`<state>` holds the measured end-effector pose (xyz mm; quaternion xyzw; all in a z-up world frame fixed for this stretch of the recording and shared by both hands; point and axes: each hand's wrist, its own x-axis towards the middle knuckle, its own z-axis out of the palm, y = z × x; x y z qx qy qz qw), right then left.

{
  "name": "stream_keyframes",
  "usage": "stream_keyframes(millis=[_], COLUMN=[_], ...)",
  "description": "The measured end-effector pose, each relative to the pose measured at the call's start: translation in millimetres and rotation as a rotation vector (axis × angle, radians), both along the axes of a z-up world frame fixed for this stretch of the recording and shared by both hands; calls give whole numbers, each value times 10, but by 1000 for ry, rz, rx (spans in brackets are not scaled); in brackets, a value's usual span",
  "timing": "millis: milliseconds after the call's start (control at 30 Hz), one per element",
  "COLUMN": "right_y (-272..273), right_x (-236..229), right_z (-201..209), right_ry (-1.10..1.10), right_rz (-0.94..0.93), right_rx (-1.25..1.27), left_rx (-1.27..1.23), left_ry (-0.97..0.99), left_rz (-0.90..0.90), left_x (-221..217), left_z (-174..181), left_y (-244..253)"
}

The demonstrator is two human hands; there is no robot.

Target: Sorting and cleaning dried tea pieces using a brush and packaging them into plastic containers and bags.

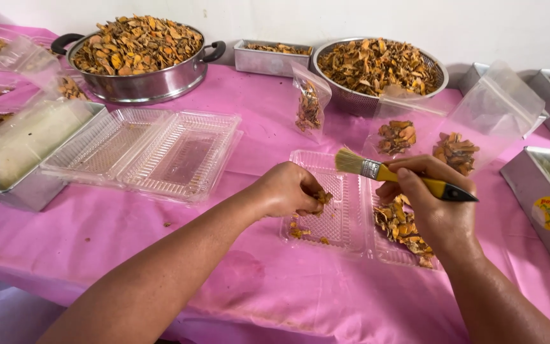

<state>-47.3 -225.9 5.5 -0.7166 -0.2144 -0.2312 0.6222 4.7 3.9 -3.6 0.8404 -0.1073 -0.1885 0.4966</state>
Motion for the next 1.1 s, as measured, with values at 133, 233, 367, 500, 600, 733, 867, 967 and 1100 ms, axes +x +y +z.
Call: stream_keyframes(millis=[133, 233, 367, 500, 600, 733, 867, 967, 1100], right_y=[2, -25, -115, -106, -258, -454, -647, -751, -734], right_x=[-5, 29, 45, 40, 270, 458, 626, 717, 720], right_z=[-64, -77, 9, 38, -197, -186, -205, -223, -195], right_ry=[-16, 111, 166, 244, 88, 175, 136, 158, 167], right_rz=[26, 164, 273, 312, 229, 115, 23, -66, -129], right_rx=[42, -49, -62, -50, 68, 165, 328, 362, 376], left_rx=[-384, -512, -548, -545, -561, -538, -409, -282, 104], left_ry=[190, 246, 329, 338, 361, 365, 250, 112, 8], left_rz=[164, 240, 358, 383, 359, 285, 235, 115, -80], left_x=[145, 207, 181, 192, 189, 146, 84, 47, -136], left_z=[-165, -233, -208, -217, -229, -237, -73, -2, 265], left_y=[40, 30, 20, -1, -6, -99, -306, -580, -1025])
